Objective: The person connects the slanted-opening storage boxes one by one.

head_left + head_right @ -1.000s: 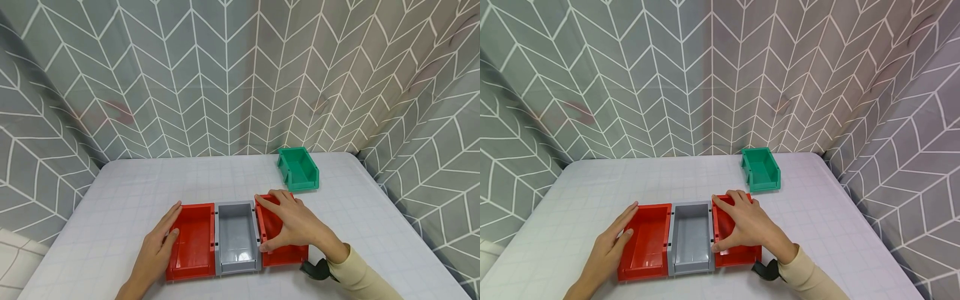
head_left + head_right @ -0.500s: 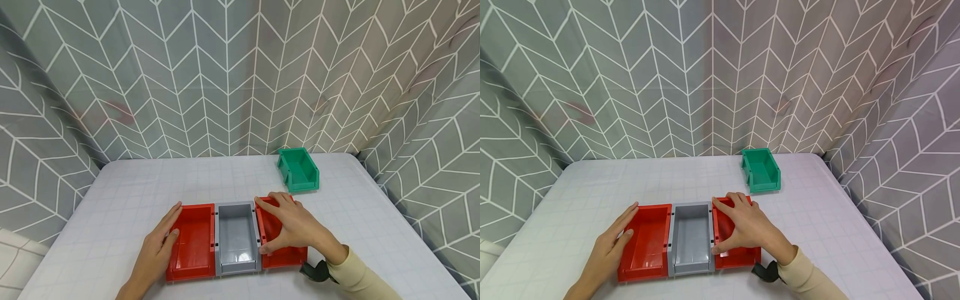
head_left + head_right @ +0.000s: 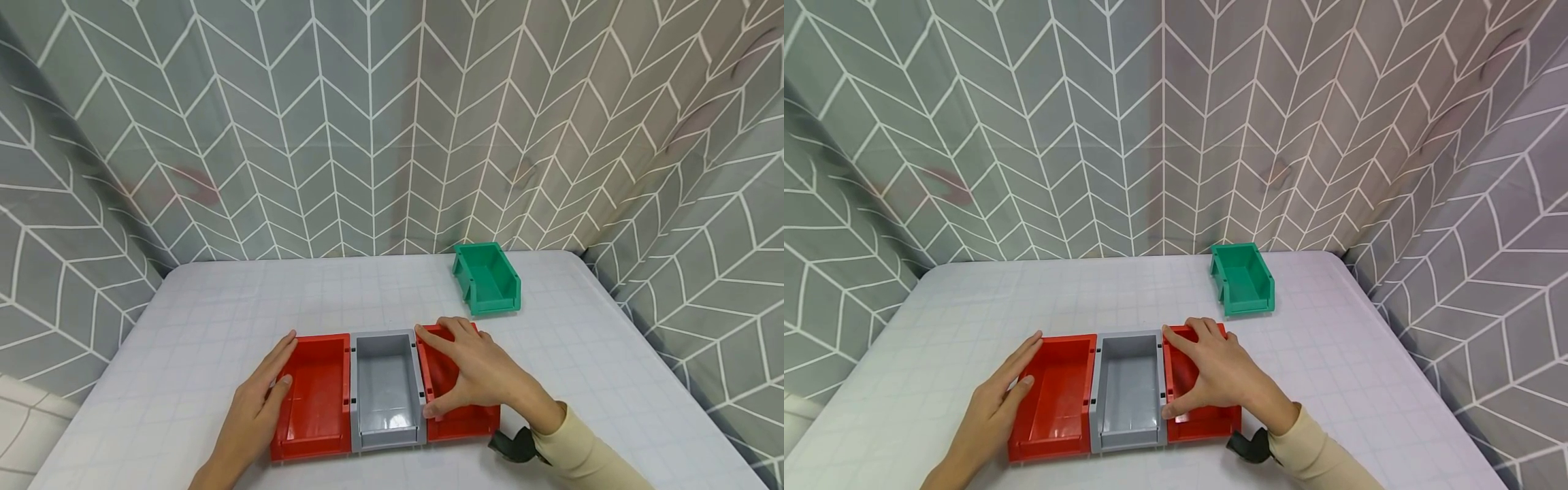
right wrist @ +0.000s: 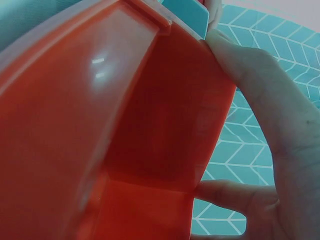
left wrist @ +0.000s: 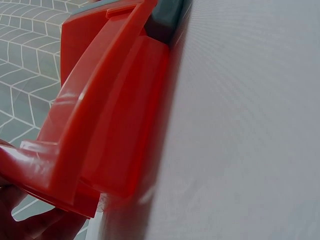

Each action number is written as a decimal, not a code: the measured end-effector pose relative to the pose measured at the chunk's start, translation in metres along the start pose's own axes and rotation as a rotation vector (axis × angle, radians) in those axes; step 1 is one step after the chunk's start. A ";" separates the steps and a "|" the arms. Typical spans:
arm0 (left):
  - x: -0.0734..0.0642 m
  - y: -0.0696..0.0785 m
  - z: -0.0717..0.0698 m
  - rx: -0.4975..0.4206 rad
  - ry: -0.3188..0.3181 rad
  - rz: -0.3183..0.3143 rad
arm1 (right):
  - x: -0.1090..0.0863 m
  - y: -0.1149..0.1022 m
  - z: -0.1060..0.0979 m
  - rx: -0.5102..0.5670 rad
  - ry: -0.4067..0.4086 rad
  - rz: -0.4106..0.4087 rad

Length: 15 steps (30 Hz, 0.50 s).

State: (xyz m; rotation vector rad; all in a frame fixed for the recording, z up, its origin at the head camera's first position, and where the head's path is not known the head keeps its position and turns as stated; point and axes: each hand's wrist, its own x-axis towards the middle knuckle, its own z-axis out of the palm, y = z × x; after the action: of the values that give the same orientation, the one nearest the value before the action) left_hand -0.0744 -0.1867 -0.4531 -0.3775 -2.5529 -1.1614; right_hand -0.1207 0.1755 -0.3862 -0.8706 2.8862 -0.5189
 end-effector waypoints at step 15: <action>-0.001 -0.002 0.001 -0.004 0.001 -0.001 | 0.001 0.000 0.002 0.005 -0.025 0.020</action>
State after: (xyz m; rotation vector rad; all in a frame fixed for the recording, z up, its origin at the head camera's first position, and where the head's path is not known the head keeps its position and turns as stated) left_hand -0.0747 -0.1875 -0.4553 -0.3772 -2.5508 -1.1668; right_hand -0.1208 0.1745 -0.3879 -0.8403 2.8669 -0.5095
